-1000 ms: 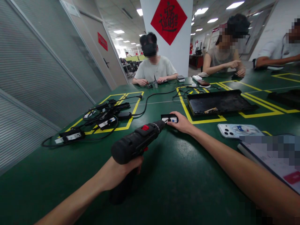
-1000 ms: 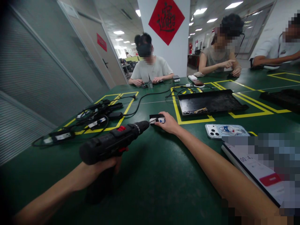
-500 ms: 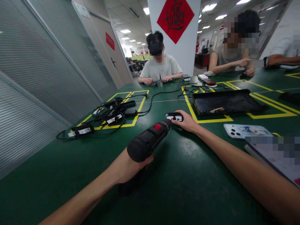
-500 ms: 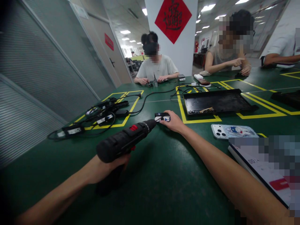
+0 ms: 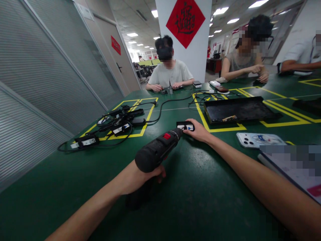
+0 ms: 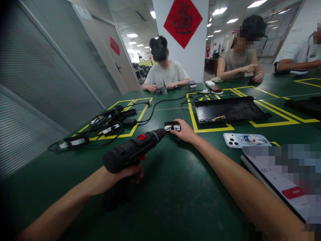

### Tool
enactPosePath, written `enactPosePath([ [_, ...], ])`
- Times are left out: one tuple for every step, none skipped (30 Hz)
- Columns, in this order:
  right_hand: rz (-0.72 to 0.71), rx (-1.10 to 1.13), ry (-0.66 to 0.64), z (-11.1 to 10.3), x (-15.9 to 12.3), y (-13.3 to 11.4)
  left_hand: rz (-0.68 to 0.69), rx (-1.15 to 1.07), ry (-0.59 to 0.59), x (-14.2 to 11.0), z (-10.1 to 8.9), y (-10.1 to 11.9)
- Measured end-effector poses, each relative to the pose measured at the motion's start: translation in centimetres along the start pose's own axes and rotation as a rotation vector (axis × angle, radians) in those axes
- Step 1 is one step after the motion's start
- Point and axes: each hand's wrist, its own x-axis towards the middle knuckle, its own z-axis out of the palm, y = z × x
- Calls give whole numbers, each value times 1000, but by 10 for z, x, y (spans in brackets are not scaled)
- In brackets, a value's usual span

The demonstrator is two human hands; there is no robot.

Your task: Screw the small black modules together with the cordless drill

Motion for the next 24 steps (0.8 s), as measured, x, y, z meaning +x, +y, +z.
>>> enactPosePath([
  [-1, -1, -1, 0, 0, 0, -5, -10, -14, 0, 0, 0],
  [-3, -1, -2, 0, 0, 0, -16, -8, -17, 0, 0, 0],
  [-6, 0, -4, 0, 0, 0, -30, 3, -10, -1, 0, 1],
  [-9, 1, -7, 0, 0, 0, -44, 19, 1, -1, 0, 2],
  [-12, 3, -9, 0, 0, 1, -57, 33, 13, -1, 1, 3],
  [-14, 5, -11, 0, 0, 1, -65, 45, 25, -2, 1, 4],
  [-15, 7, -12, 0, 1, 1, -72, 55, 33, -2, 2, 5],
  [-16, 7, -13, 0, 1, 1, -77, 63, 41, -2, 2, 5],
  [-17, 7, -13, 0, 1, 1, -80, 68, 49, -2, 3, 4],
  [-16, 6, -14, 0, 1, 2, -79, 71, 55, -2, 4, 3],
  [-16, 5, -14, 0, 1, 2, -75, 73, 63, -2, 4, 2],
  [-15, 4, -14, 0, 1, 1, -71, 74, 69, -2, 4, 2],
  [-16, 3, -15, 0, 1, 1, -69, 73, 74, -2, 4, 1],
  [-16, 2, -15, 0, 2, 1, -69, 70, 76, -2, 4, 1],
  [-18, 2, -15, 0, 2, 1, -73, 65, 74, -2, 4, 1],
  [-19, 2, -15, 0, 2, 1, -81, 58, 70, -2, 4, 3],
  [-20, 3, -15, 0, 2, 0, -88, 50, 58, -3, 3, 5],
  [-21, 3, -15, 0, 2, 0, -93, 46, 47, -3, 3, 7],
  [-20, 4, -15, 0, 2, 0, -96, 48, 36, -4, 3, 10],
  [-20, 5, -15, 0, 2, -1, -99, 58, 29, -5, 3, 12],
  [-19, 5, -17, 0, 2, -1, -103, 72, 27, -5, 3, 14],
  [-18, 5, -18, 0, 2, -2, -109, 86, 28, -6, 3, 16],
  [-18, 4, -20, -1, 2, -2, -117, 98, 31, -6, 3, 17],
  [-18, 2, -20, -1, 2, -3, -128, 105, 35, -6, 3, 17],
])
